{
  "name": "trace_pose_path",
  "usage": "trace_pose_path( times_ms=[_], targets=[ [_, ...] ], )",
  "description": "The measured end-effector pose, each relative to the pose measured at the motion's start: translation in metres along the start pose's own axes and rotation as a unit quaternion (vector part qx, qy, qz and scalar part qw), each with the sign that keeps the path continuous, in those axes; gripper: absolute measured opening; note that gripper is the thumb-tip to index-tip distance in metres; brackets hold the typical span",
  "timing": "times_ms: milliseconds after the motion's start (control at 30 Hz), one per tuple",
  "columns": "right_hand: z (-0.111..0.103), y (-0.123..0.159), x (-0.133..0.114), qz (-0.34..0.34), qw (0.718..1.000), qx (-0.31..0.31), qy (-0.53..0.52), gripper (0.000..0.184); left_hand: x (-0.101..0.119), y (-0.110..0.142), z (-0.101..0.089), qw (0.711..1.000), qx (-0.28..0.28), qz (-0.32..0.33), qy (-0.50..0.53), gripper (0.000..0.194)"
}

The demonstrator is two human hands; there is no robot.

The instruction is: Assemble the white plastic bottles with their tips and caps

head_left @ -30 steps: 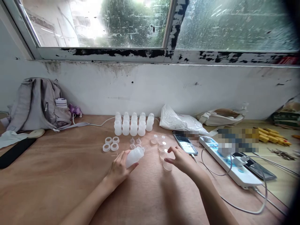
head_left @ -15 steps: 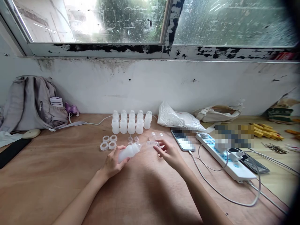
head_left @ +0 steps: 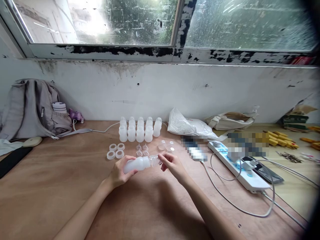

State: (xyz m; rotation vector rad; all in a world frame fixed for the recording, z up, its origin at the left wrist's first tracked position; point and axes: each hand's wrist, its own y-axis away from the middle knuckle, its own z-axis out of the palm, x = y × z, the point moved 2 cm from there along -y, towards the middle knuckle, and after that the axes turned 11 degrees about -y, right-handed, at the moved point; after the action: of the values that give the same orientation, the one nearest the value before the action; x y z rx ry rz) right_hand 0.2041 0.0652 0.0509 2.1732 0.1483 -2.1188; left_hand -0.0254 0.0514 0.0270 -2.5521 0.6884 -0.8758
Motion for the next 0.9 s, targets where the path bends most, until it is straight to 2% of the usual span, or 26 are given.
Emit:
trace_pose_path(
  times_ms=[233, 367, 567, 767, 900],
  targets=[
    [0.004, -0.002, 0.018, 0.012, 0.991, 0.033, 0.125, 0.052, 0.008, -0.001, -0.001, 0.997, -0.017, 0.071, 0.036, 0.032],
    [0.004, -0.002, 0.023, 0.023, 0.987, 0.031, 0.159, 0.060, 0.013, -0.002, -0.003, 0.995, -0.028, 0.084, 0.047, 0.033],
    [0.005, -0.002, 0.027, 0.014, 0.991, 0.030, 0.130, 0.059, 0.011, 0.001, 0.000, 0.995, -0.035, 0.071, 0.055, 0.032],
    [0.025, 0.008, 0.028, -0.012, 0.999, -0.052, -0.005, 0.044, 0.011, 0.004, 0.004, 0.994, -0.032, 0.080, 0.061, 0.034],
    [0.033, 0.014, 0.040, -0.018, 0.999, 0.019, -0.031, 0.043, 0.014, 0.007, 0.006, 0.993, -0.023, 0.107, 0.054, 0.036]
  ],
)
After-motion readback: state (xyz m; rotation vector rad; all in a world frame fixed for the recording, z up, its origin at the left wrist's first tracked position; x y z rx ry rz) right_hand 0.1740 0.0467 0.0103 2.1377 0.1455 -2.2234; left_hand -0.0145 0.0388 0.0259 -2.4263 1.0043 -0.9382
